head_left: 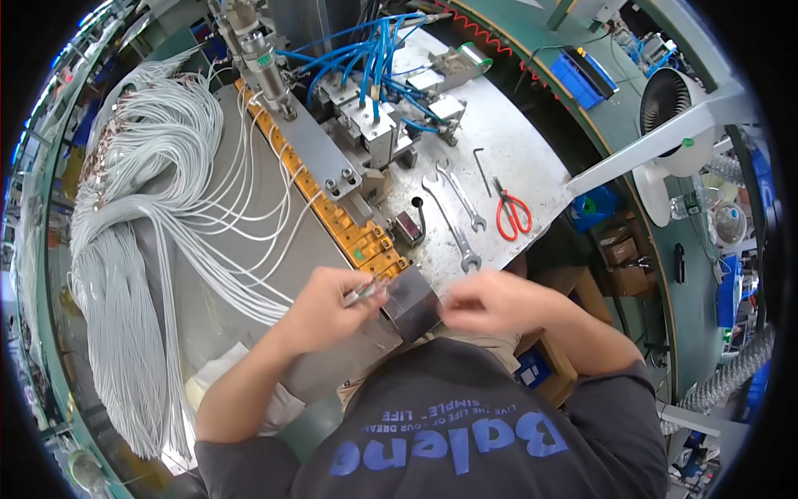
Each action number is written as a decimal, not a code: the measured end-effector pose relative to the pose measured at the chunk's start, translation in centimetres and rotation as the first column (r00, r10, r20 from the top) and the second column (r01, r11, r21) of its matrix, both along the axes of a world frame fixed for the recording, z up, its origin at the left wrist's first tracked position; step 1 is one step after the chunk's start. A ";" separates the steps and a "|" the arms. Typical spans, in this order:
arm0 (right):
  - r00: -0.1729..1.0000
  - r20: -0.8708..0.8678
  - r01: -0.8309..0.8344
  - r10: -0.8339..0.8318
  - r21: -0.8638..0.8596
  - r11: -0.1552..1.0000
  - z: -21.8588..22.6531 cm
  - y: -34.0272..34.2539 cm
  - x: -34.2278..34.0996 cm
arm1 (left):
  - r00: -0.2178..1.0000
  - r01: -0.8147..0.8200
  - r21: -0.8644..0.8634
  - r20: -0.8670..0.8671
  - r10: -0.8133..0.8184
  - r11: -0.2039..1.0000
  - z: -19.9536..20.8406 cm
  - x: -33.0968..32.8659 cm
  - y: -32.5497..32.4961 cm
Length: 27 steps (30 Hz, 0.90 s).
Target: The person inserts wire ends into slots on a machine fixture by hand and gathers bundles of wires.
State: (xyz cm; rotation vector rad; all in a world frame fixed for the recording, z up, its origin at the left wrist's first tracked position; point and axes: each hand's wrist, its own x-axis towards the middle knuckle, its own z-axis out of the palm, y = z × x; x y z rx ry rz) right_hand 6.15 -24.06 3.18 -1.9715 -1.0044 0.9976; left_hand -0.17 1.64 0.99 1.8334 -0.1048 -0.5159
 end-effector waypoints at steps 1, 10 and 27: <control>0.988 -0.150 -0.040 0.020 -0.131 0.991 -0.5 -2.4 -1.0 | 1.000 0.000 -0.010 0.013 0.000 1.000 0.1 -0.1 0.1; 0.719 -0.362 0.014 -0.593 -0.846 0.534 -6.6 -18.2 -12.4 | 0.901 0.434 -0.047 -0.008 -0.435 0.900 -1.6 -0.2 1.2; 0.644 -0.567 -0.187 -0.514 -0.768 0.613 -13.2 -18.7 -17.0 | 0.919 0.394 -0.134 0.023 -0.394 0.909 -2.7 -0.4 0.9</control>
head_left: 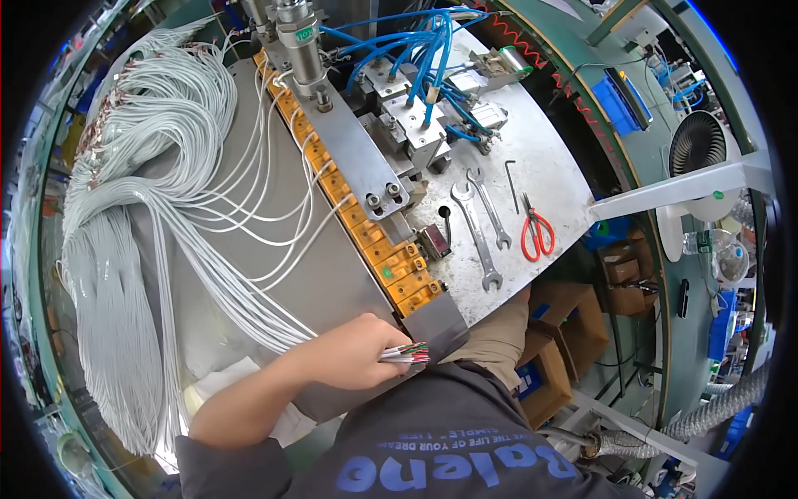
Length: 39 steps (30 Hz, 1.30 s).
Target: The person inserts wire ends into slots on a machine fixture by hand and gathers bundles of wires.
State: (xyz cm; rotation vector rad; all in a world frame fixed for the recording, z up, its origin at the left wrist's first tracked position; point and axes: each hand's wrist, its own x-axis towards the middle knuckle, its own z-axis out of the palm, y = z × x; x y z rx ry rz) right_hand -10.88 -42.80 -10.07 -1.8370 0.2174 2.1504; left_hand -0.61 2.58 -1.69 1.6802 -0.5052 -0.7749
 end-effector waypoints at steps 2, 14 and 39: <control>1.000 -0.006 0.010 -0.010 0.003 1.000 -0.4 -0.3 -0.6 | 1.000 0.000 0.000 0.006 0.000 1.000 0.2 0.1 0.0; 0.997 -0.009 0.078 -0.079 -0.062 0.995 -0.1 -4.5 -3.3 | 1.000 0.005 0.083 0.008 -0.005 0.996 1.1 0.3 -0.1; 0.527 0.740 -0.176 -0.419 0.577 0.798 6.4 8.4 16.4 | 0.882 -0.447 0.171 0.249 0.401 0.878 2.9 0.9 -1.8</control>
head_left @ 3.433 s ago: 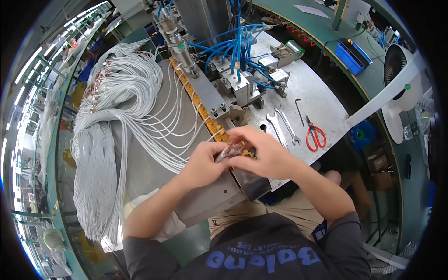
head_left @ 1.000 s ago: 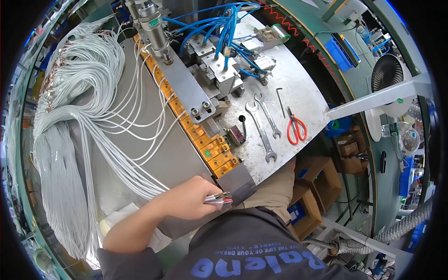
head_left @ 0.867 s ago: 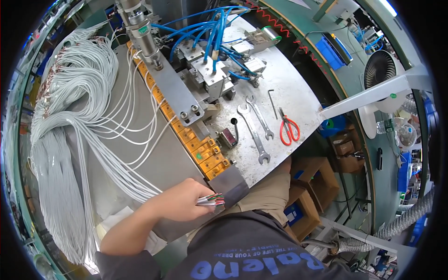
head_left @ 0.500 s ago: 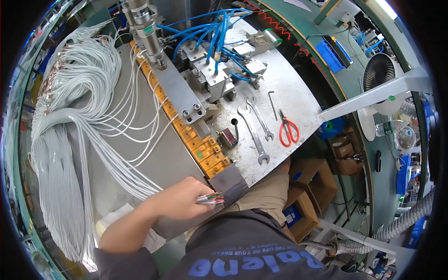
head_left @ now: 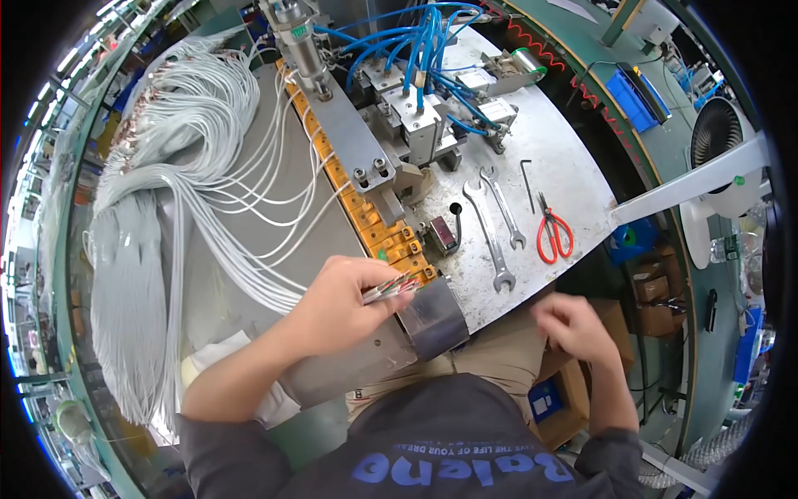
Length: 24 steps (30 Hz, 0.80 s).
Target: The person inserts wire ends into slots on a machine fixture by hand and gathers bundles of wires.
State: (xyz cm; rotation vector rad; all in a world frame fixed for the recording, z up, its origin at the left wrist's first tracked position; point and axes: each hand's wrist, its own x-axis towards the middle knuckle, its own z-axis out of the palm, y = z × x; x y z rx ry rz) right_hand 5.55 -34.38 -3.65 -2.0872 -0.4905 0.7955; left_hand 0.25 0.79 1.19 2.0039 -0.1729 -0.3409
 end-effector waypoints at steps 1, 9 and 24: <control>0.992 -0.050 0.118 -0.112 0.142 0.983 2.1 3.8 1.0 | 0.998 -0.052 0.012 0.041 0.051 0.999 0.1 0.3 -0.3; 0.984 0.138 -0.168 0.112 0.514 0.841 3.7 16.9 2.8 | 0.984 -0.160 0.028 0.080 0.158 0.987 1.1 -0.1 -0.6; 0.982 -0.078 -0.109 0.170 0.503 0.857 4.0 17.3 3.6 | 0.928 -0.195 0.050 0.333 0.168 0.979 -0.4 0.5 -0.2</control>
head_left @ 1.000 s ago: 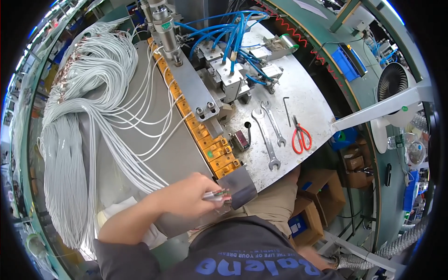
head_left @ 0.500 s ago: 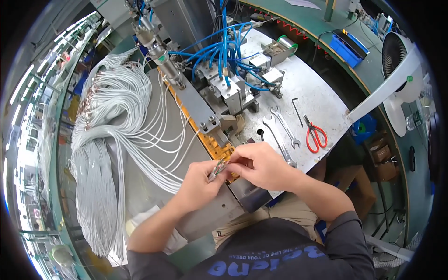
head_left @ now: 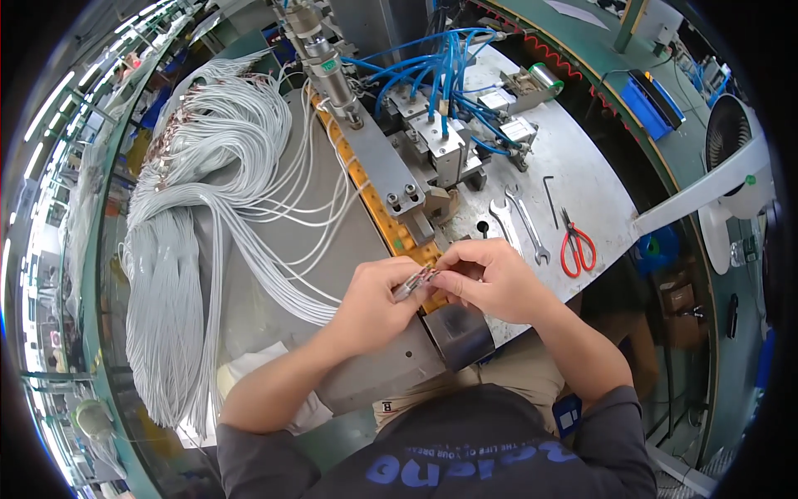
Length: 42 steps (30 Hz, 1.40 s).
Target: The person inserts wire ends into slots on a machine fixture by hand and gathers bundles of wires.
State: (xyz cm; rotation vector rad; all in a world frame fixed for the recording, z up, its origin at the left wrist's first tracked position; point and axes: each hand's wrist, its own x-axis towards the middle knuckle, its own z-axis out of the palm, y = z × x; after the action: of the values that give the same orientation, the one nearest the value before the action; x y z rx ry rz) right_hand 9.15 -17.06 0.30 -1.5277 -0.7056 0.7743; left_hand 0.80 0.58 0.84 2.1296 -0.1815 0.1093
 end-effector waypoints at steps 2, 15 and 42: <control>0.998 -0.064 0.013 -0.014 -0.010 1.000 -0.2 -0.5 0.4 | 0.984 0.028 -0.045 -0.172 -0.035 0.999 0.2 -0.1 0.4; 0.997 -0.071 -0.024 0.019 -0.072 0.997 -0.6 -1.3 -0.4 | 0.934 0.047 -0.184 -0.341 -0.108 0.982 0.0 -0.2 0.0; 0.999 -0.021 0.041 -0.047 -0.232 0.972 -1.3 -1.5 1.4 | 0.992 0.096 0.198 -0.104 -0.077 0.976 -1.2 -0.9 0.3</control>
State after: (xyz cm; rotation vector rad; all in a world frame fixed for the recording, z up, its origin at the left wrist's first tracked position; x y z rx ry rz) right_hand 10.56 -18.51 -0.95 -1.7339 -0.5747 0.8650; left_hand -0.09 0.91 -0.38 2.3199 -0.2368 -0.0659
